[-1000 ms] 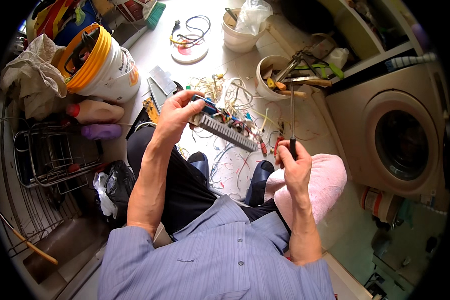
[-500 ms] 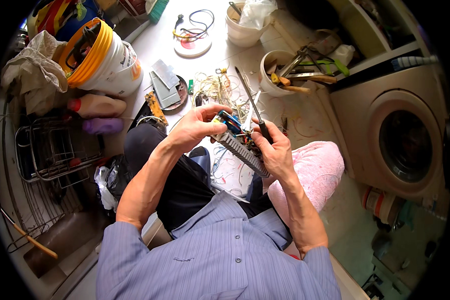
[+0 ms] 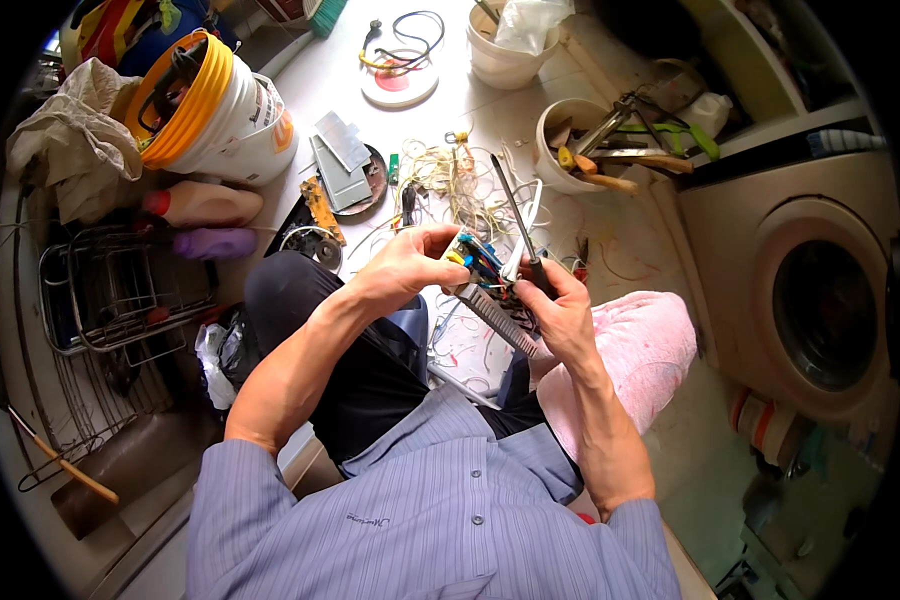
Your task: The person works on a circuit board by hand, using a screwdriver to tighten or loosen components while handling a bundle of wires.
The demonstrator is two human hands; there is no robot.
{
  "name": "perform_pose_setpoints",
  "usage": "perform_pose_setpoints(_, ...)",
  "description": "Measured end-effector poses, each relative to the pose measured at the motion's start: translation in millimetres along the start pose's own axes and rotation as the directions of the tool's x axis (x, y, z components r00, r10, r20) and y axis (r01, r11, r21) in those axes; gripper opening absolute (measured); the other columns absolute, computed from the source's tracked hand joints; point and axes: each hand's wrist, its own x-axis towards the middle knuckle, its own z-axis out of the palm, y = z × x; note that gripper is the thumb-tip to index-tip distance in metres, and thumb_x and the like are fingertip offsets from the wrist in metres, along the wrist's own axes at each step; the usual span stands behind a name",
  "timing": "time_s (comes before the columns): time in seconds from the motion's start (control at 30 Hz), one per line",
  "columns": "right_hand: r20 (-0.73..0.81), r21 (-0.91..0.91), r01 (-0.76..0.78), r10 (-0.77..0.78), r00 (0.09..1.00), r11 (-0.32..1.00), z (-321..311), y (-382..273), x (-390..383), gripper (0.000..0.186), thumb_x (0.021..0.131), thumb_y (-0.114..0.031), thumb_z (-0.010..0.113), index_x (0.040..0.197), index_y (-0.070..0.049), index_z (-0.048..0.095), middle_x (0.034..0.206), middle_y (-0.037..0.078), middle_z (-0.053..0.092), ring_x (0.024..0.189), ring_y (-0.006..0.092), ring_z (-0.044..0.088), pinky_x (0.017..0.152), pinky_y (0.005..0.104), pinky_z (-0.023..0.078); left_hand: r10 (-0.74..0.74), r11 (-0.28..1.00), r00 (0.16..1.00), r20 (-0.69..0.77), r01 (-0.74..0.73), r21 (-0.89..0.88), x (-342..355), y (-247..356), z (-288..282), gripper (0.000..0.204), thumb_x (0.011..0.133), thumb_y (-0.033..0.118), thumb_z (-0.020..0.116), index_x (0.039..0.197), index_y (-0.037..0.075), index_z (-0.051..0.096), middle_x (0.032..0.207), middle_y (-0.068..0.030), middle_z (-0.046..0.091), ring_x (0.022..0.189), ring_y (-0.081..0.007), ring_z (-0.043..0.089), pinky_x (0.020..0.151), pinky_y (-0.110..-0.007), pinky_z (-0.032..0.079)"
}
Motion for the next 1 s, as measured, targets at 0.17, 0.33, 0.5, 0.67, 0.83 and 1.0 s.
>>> perform_pose_setpoints(0.17, -0.018, -0.033, 0.033, -0.033, 0.999, 0.999, -2.1, -5.7, 0.9, 0.027, 0.093, -0.010, 0.071, 0.117, 0.001, 0.069, 0.094, 0.001, 0.070, 0.084, 0.0071, 0.062, 0.076, 0.0237, 0.051, 0.002, 0.999, 1.000, -0.019, -0.002, 0.045, 7.3, -12.2, -9.1, 0.039, 0.084, 0.007, 0.073, 0.122, -0.002, 0.067, 0.103, -0.0004, 0.070, 0.088, -0.0071, 0.060, 0.078, -0.023, 0.047)
perform_pose_setpoints(0.33, -0.057, -0.085, 0.011, -0.016, 0.998, 0.996, -3.6, -13.1, -2.5, 0.025, 0.093, -0.010, 0.071, 0.115, 0.002, 0.069, 0.092, 0.003, 0.071, 0.082, 0.0076, 0.063, 0.074, 0.0249, 0.052, -0.026, 0.999, 1.000, 0.006, 0.026, 0.035, 13.5, -16.1, -10.4, 0.038, 0.087, 0.014, 0.074, 0.122, -0.001, 0.068, 0.099, 0.0014, 0.070, 0.083, -0.0049, 0.057, 0.075, -0.021, 0.046)
perform_pose_setpoints(0.5, -0.084, -0.134, -0.011, 0.000, 0.996, 0.991, -6.6, -14.4, -3.4, 0.023, 0.093, -0.010, 0.071, 0.112, 0.002, 0.070, 0.087, 0.002, 0.070, 0.079, 0.0072, 0.062, 0.072, 0.0255, 0.051, -0.099, 0.995, 0.995, -0.024, 0.100, 0.022, 16.8, -16.6, -9.3, 0.042, 0.090, 0.019, 0.075, 0.126, -0.001, 0.067, 0.098, 0.0017, 0.070, 0.079, -0.0036, 0.056, 0.073, -0.021, 0.045)
perform_pose_setpoints(0.67, -0.095, -0.084, -0.055, 0.047, 0.994, 0.995, -4.3, -19.7, -5.4, 0.021, 0.092, -0.010, 0.070, 0.111, 0.001, 0.070, 0.084, 0.002, 0.069, 0.077, 0.0071, 0.060, 0.069, 0.0258, 0.050, -0.096, 0.995, 0.994, -0.050, 0.096, -0.003, 22.1, -27.2, -15.5, 0.038, 0.096, 0.022, 0.071, 0.126, 0.000, 0.068, 0.100, 0.0006, 0.071, 0.081, -0.0050, 0.058, 0.076, -0.022, 0.047)
perform_pose_setpoints(0.83, -0.061, -0.088, -0.027, 0.022, 0.998, 0.996, 0.1, -16.8, -6.5, 0.017, 0.091, -0.008, 0.069, 0.106, 0.001, 0.069, 0.082, 0.000, 0.065, 0.074, 0.0066, 0.057, 0.067, 0.0256, 0.048, -0.110, 0.992, 0.991, -0.081, 0.105, -0.063, 27.2, -36.0, -21.9, 0.039, 0.099, 0.025, 0.067, 0.130, 0.000, 0.064, 0.111, -0.0021, 0.071, 0.094, -0.0086, 0.064, 0.084, -0.025, 0.051)
perform_pose_setpoints(1.0, -0.056, -0.087, -0.015, 0.011, 0.998, 0.996, 4.0, -21.9, -8.3, 0.016, 0.091, -0.007, 0.067, 0.105, 0.000, 0.069, 0.079, -0.001, 0.062, 0.071, 0.0053, 0.053, 0.063, 0.0245, 0.045, -0.140, 0.985, 0.981, -0.133, 0.124, -0.120, 28.2, -35.2, -19.8, 0.041, 0.101, 0.025, 0.064, 0.135, 0.002, 0.061, 0.120, -0.0035, 0.070, 0.104, -0.0110, 0.065, 0.088, -0.028, 0.052)
